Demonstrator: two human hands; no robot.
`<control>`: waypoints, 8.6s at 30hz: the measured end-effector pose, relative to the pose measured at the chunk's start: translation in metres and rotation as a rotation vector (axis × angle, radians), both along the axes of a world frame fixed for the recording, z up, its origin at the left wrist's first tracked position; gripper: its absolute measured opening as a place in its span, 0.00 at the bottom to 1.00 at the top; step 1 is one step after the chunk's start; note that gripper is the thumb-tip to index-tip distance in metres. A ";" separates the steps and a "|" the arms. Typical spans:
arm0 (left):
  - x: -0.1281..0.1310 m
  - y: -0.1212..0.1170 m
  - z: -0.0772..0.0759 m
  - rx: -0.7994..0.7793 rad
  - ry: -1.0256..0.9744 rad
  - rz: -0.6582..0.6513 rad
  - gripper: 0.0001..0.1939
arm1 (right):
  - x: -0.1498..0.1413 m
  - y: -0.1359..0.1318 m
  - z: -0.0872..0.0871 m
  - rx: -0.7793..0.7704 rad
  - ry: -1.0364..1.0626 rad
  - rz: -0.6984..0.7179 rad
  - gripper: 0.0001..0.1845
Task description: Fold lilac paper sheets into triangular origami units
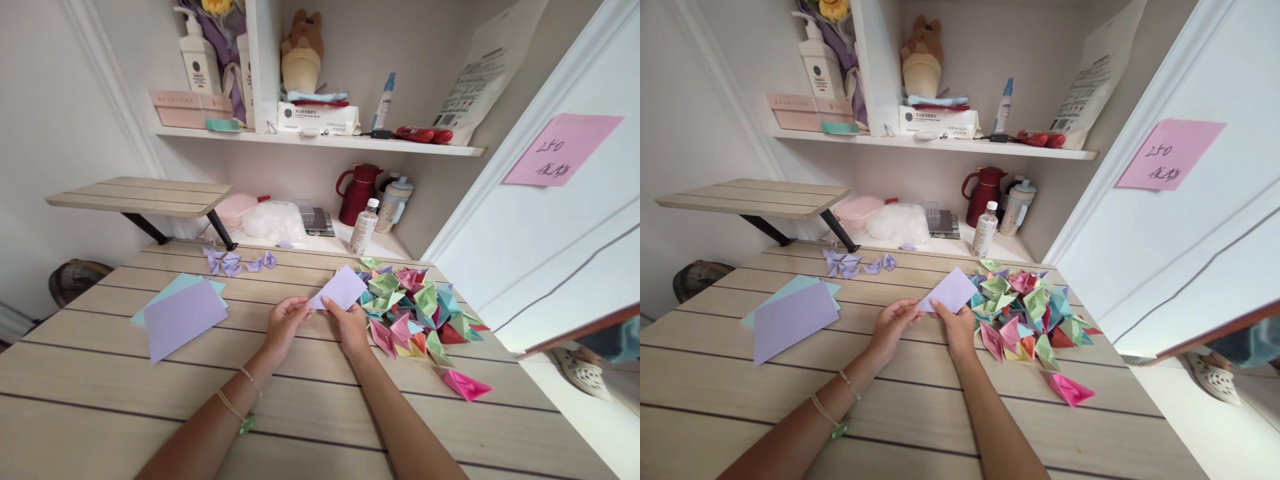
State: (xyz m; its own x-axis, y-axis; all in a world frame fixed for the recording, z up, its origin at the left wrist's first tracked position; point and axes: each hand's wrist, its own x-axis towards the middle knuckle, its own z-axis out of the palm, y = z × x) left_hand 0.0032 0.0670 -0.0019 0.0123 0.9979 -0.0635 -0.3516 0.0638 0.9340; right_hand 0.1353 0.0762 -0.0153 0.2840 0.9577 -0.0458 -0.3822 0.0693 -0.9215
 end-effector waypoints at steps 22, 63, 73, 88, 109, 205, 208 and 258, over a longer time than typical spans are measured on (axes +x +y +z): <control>-0.001 0.001 -0.002 0.003 0.164 -0.155 0.13 | -0.001 -0.002 0.002 0.066 0.073 0.159 0.15; -0.006 0.005 -0.002 0.144 0.281 -0.068 0.11 | -0.004 -0.004 0.007 0.151 -0.199 0.237 0.09; 0.000 0.004 -0.008 0.232 0.372 -0.076 0.10 | -0.004 0.002 -0.001 0.107 0.142 0.058 0.11; -0.004 0.002 0.004 0.066 0.264 -0.147 0.12 | -0.005 -0.004 0.006 0.159 -0.061 0.166 0.09; -0.012 0.006 0.000 -0.007 0.181 -0.175 0.12 | -0.003 -0.005 0.008 0.207 0.099 0.002 0.10; -0.024 0.017 0.000 0.090 0.221 -0.045 0.13 | 0.002 -0.002 0.004 0.058 -0.070 0.170 0.15; -0.025 0.017 0.001 0.093 0.233 -0.073 0.12 | 0.001 -0.002 0.005 0.047 -0.065 0.179 0.14; -0.020 0.022 0.000 0.042 -0.112 0.206 0.12 | -0.005 -0.002 0.007 0.030 -0.095 0.282 0.16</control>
State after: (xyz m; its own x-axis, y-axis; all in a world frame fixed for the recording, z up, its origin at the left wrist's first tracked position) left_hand -0.0164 0.0895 -0.0015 -0.1870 0.9818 -0.0316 -0.4549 -0.0580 0.8886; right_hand 0.1302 0.0739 -0.0081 0.0081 1.0000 -0.0026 -0.3025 -0.0001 -0.9531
